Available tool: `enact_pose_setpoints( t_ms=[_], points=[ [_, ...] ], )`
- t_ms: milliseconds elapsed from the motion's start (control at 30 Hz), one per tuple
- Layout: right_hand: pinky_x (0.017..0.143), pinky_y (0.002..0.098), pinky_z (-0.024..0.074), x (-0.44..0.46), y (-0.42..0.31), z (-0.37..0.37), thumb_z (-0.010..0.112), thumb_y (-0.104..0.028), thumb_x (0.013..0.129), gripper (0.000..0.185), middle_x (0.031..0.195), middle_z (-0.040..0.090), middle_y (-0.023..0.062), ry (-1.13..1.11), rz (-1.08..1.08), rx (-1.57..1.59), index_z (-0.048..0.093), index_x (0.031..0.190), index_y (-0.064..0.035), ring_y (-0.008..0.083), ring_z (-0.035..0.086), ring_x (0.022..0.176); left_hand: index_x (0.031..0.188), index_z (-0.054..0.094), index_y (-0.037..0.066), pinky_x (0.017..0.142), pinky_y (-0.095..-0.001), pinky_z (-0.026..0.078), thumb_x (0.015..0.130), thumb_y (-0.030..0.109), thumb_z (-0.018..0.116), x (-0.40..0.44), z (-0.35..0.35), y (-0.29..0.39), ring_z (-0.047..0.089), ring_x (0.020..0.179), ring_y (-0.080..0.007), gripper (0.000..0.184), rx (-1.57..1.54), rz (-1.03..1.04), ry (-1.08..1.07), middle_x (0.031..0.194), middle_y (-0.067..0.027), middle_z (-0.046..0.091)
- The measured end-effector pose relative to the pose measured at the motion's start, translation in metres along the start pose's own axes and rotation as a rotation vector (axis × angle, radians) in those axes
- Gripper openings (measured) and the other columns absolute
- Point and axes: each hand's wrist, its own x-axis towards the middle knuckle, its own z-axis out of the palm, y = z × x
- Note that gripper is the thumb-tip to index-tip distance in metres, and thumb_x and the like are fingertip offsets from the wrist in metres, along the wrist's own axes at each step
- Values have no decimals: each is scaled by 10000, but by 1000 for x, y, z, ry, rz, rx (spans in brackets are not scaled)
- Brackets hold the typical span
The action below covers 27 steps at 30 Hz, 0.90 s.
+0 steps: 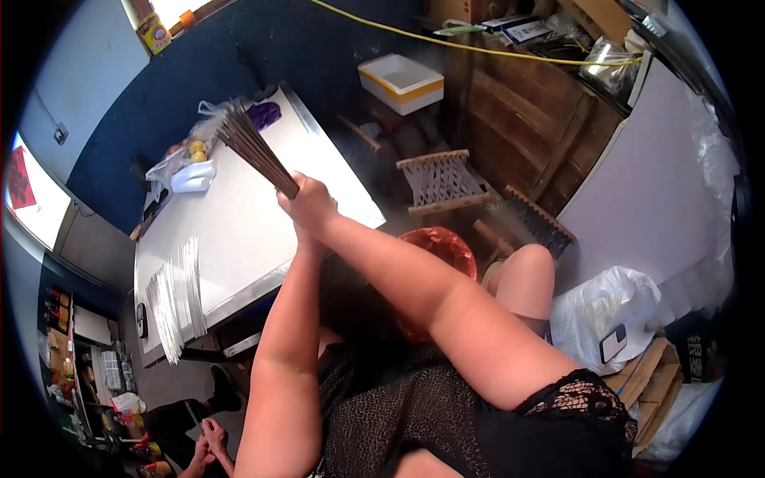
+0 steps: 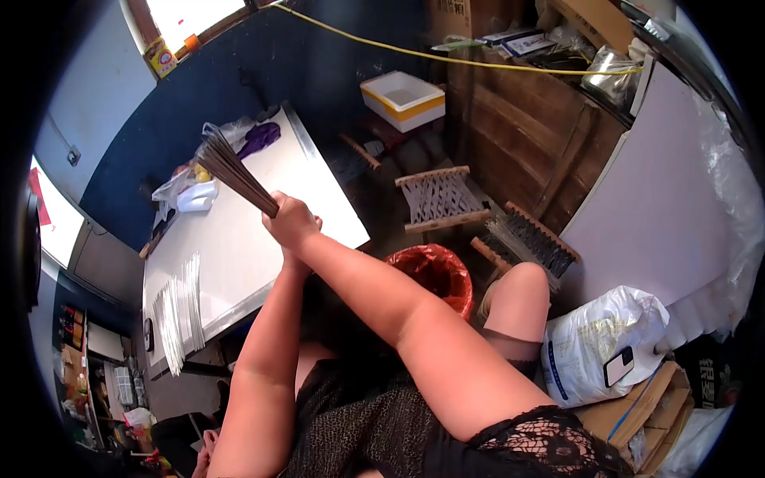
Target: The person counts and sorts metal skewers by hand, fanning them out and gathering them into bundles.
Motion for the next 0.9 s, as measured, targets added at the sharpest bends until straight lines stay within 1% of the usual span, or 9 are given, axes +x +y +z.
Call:
enact_pose_setpoints(
  t_ms=[133,233,367,500,567,633,700,733,900],
  points=[
    [698,415,495,-3,-5,-4,578,-179,762,150,749,617,197,-8,13,-2,573,843,-54,372,612,751,951,424,92,646,-272,441,922,193,434,-6,1,2,487,711,-121,106,-68,-35,24,820,-3,456],
    [703,403,495,-5,-10,-8,587,-176,758,155,765,622,187,-18,66,-5,577,858,-57,362,615,764,950,426,91,646,-272,442,918,184,440,-6,0,-6,487,712,-120,99,146,27,7,821,-3,458],
    [719,395,493,-2,3,-1,639,-173,732,203,778,625,180,16,-38,56,579,891,-62,354,615,775,949,428,90,646,-271,443,912,172,449,-4,-9,-7,488,713,-119,92,291,82,4,823,-4,460],
    [682,403,493,-1,6,1,630,-203,740,205,752,620,181,4,-41,54,575,879,-63,363,610,740,947,431,89,645,-271,445,906,159,457,-6,-18,-15,489,715,-118,86,426,109,0,824,-4,461],
    [676,404,491,0,8,1,622,-207,746,193,746,622,177,-1,-21,49,586,872,-66,360,609,725,947,432,88,645,-271,445,903,153,462,-5,-19,-17,489,715,-117,84,473,120,-3,825,-4,462],
    [675,388,492,0,7,2,621,-208,747,178,748,627,165,39,-74,19,604,864,-75,341,617,722,946,433,87,645,-271,446,900,147,466,-4,-20,-17,489,716,-117,82,509,136,-1,826,-4,463],
    [680,371,494,-2,3,-1,621,-212,749,164,747,633,148,0,-1,82,619,857,-88,314,627,729,946,434,87,644,-271,447,898,141,470,-4,-21,-18,490,716,-116,81,537,143,0,826,-4,464],
    [683,359,496,-1,3,0,618,-209,754,148,748,638,135,-7,14,64,624,842,-91,295,633,735,945,435,86,644,-271,447,896,138,472,-4,-20,-18,490,717,-116,81,547,144,-3,827,-4,465],
    [692,356,497,-2,2,-1,613,-200,757,138,753,641,134,-12,35,58,628,842,-92,293,633,742,944,437,85,644,-270,449,889,123,483,-5,-21,-18,490,718,-115,81,586,150,-8,828,-5,467]
  ],
)
